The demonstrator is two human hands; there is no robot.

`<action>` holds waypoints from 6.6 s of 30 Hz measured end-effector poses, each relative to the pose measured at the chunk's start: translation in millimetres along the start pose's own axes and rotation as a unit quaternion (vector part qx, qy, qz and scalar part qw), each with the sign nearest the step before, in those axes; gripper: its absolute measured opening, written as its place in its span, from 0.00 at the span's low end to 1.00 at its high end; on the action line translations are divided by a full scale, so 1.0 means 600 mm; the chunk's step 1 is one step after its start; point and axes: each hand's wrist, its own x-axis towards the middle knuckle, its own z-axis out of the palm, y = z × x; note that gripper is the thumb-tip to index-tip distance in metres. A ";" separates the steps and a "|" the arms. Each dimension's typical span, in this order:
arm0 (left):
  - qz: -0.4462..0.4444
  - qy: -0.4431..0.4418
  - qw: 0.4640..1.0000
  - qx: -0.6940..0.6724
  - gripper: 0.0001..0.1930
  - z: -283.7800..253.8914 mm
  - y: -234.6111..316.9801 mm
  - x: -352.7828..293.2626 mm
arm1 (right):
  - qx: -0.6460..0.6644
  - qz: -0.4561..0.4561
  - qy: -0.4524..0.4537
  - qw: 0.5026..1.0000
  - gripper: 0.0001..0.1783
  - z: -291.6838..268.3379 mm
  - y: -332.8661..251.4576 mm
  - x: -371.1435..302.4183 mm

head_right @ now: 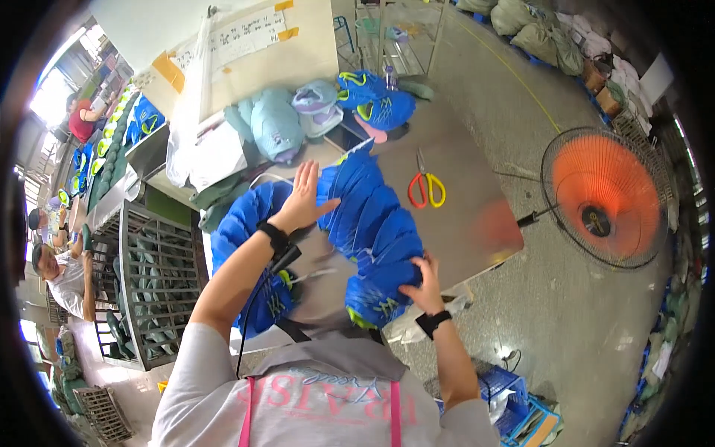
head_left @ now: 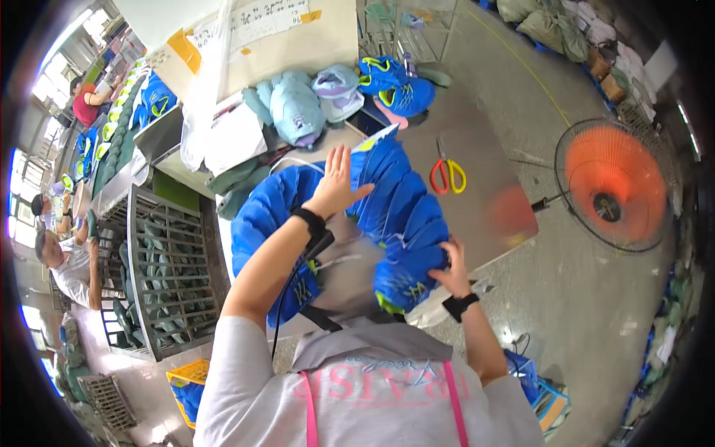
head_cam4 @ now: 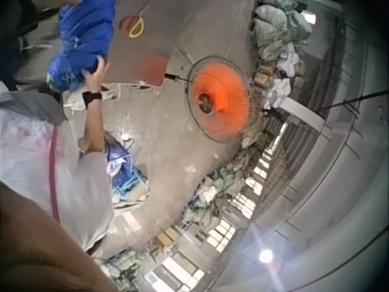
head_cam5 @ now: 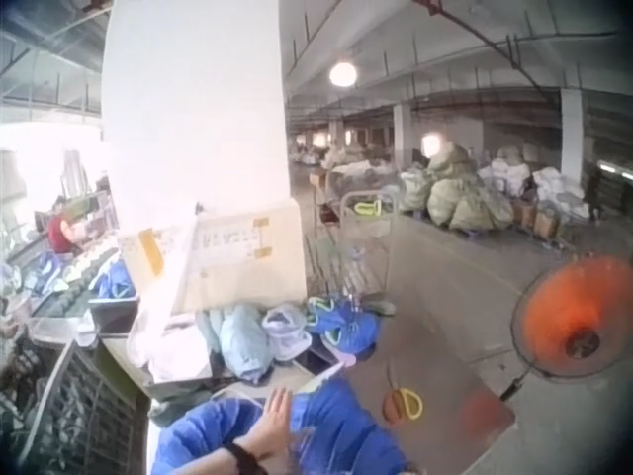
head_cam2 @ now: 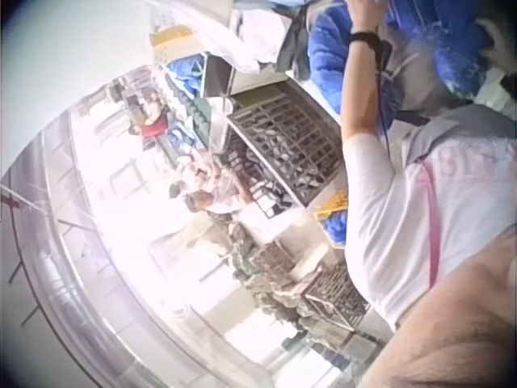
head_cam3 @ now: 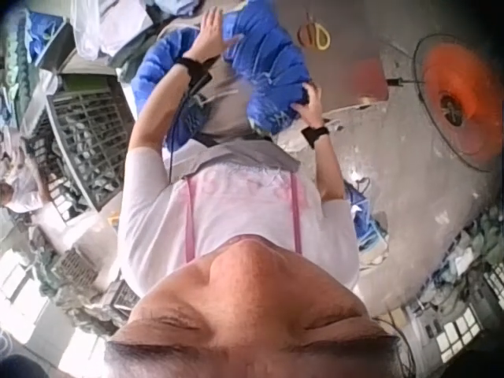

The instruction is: The recorder bundles blue shoe components together using a white string or strap in a shoe factory environment.

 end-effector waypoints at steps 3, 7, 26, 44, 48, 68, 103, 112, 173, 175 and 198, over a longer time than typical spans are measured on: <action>-0.082 -0.124 0.988 -0.047 0.54 0.028 -0.027 0.069 | 0.085 0.058 0.015 0.995 0.43 0.031 0.040 -0.022; -0.131 -0.274 0.952 0.037 0.42 0.053 0.018 0.083 | 0.213 0.124 0.082 0.966 0.49 0.061 0.044 -0.046; 0.003 0.184 0.937 -0.298 0.21 -0.310 0.076 -0.112 | 0.319 -0.115 0.123 0.933 0.66 0.119 -0.302 0.015; -0.143 0.536 0.773 -0.309 0.35 -0.617 -0.307 -1.060 | 0.188 -0.254 -0.253 0.914 0.66 0.858 -0.578 -0.324; -0.142 0.539 0.748 -0.361 0.33 -0.628 -0.379 -1.044 | 0.155 -0.260 -0.232 0.924 0.67 0.921 -0.589 -0.287; -0.176 0.322 0.859 -0.357 0.30 -0.750 -0.910 -0.530 | 0.093 -0.191 -0.062 0.975 0.61 1.177 -0.637 0.230; -0.228 0.207 0.937 -0.163 0.32 -0.966 -1.926 0.142 | -0.332 -0.174 -0.306 0.875 0.60 1.783 -0.872 1.114; -0.099 -0.109 0.978 -0.145 0.27 -0.970 -1.863 0.290 | -0.449 -0.424 -0.356 0.701 0.33 1.791 -0.890 1.076; 0.352 -0.299 0.869 -0.178 0.29 -0.125 -0.457 0.092 | 0.060 0.349 0.697 0.624 0.23 0.766 -0.366 -0.261; 0.332 -0.274 0.891 -0.143 0.29 -0.077 -0.451 0.101 | -0.018 0.406 0.639 0.653 0.25 0.678 -0.312 -0.275; 0.031 -0.157 0.793 -0.588 0.13 -0.373 -0.214 -0.207 | 0.025 0.203 0.041 0.978 0.12 0.428 -0.097 -0.121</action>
